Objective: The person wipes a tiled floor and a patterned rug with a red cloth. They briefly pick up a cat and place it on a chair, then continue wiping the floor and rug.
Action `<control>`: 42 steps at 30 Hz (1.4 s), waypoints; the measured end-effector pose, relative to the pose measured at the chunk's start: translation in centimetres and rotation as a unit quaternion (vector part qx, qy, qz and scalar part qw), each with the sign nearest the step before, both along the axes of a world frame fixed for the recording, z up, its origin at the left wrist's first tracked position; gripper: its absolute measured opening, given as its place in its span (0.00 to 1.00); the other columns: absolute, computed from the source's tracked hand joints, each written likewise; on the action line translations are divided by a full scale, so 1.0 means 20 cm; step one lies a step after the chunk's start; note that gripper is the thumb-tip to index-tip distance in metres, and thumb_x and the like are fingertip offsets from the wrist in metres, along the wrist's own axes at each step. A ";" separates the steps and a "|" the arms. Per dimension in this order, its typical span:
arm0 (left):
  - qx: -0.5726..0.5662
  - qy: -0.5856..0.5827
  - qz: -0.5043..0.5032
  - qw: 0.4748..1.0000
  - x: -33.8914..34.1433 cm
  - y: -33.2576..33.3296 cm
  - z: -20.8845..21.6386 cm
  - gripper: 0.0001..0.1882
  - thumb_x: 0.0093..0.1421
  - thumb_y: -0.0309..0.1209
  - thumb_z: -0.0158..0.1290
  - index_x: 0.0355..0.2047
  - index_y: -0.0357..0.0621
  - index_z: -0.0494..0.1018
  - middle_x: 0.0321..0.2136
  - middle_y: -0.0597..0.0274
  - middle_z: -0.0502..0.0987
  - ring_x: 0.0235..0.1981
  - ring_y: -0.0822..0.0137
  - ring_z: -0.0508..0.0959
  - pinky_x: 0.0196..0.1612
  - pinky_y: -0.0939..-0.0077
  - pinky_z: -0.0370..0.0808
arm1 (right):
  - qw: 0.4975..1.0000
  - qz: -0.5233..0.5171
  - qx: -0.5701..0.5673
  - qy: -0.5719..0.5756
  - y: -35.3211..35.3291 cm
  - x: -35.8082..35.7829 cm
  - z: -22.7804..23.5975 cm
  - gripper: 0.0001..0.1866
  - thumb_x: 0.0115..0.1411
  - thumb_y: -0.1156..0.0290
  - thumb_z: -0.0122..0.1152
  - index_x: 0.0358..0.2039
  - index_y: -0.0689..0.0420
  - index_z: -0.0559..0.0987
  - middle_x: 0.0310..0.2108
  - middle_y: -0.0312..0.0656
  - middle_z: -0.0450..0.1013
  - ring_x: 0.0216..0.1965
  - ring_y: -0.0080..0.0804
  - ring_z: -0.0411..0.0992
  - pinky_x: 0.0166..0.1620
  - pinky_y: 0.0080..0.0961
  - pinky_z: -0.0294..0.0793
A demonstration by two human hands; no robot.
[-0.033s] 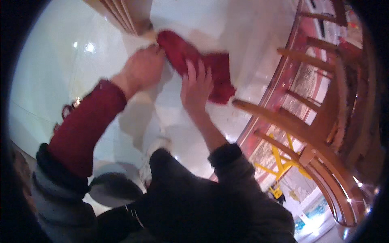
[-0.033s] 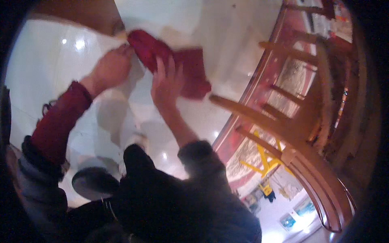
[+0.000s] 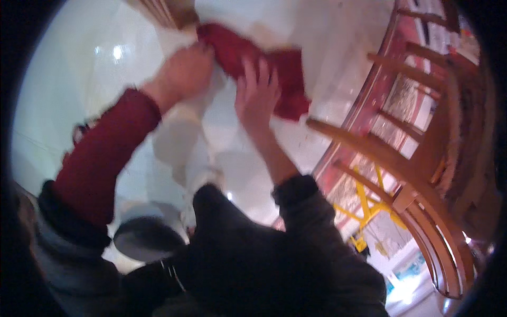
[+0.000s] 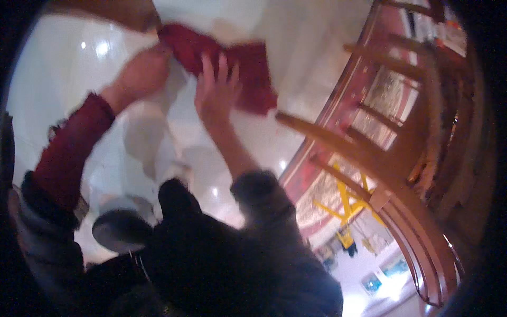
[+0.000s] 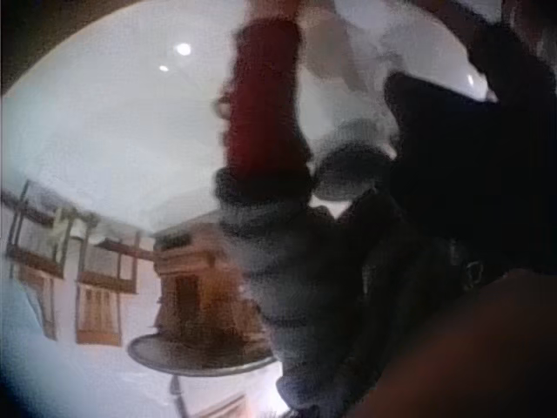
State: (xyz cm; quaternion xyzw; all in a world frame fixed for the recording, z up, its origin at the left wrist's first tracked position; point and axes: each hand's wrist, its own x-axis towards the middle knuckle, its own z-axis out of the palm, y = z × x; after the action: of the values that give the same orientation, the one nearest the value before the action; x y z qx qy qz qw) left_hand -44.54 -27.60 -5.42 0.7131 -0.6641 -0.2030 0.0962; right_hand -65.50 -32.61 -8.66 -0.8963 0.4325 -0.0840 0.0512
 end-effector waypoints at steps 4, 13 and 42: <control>0.058 -0.081 -0.074 0.992 0.07 -0.05 0.00 0.15 0.54 0.32 0.54 0.40 0.35 0.75 0.41 0.44 0.77 0.47 0.51 0.76 0.51 0.62 0.75 | 0.999 -0.004 0.016 -0.035 -0.17 0.14 -0.01 0.24 0.63 0.62 0.56 0.60 0.43 0.70 0.63 0.48 0.61 0.63 0.61 0.58 0.59 0.62 0.61; -0.174 -0.164 -0.077 0.968 0.05 -0.21 -0.09 0.23 0.55 0.33 0.53 0.44 0.23 0.71 0.47 0.36 0.72 0.51 0.44 0.73 0.55 0.53 0.71 | 0.987 0.034 -0.052 -0.145 -0.37 0.28 -0.04 0.19 0.65 0.63 0.54 0.55 0.50 0.75 0.61 0.53 0.65 0.60 0.58 0.63 0.56 0.58 0.65; 0.191 -0.084 0.105 0.972 -0.11 -0.90 -0.02 0.55 0.39 0.39 0.72 0.62 0.27 0.55 0.64 0.38 0.58 0.64 0.42 0.62 0.55 0.62 0.77 | 0.966 -0.253 0.027 -0.047 -0.65 -0.40 -0.15 0.27 0.66 0.54 0.51 0.64 0.47 0.66 0.67 0.53 0.52 0.71 0.61 0.43 0.65 0.67 0.45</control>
State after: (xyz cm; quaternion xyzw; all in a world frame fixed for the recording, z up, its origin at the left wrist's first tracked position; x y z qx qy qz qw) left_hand -46.72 -45.64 -5.87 0.7987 -0.5398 -0.2546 -0.0770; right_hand -73.49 -45.57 -11.68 -0.7509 0.6444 -0.1244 0.0731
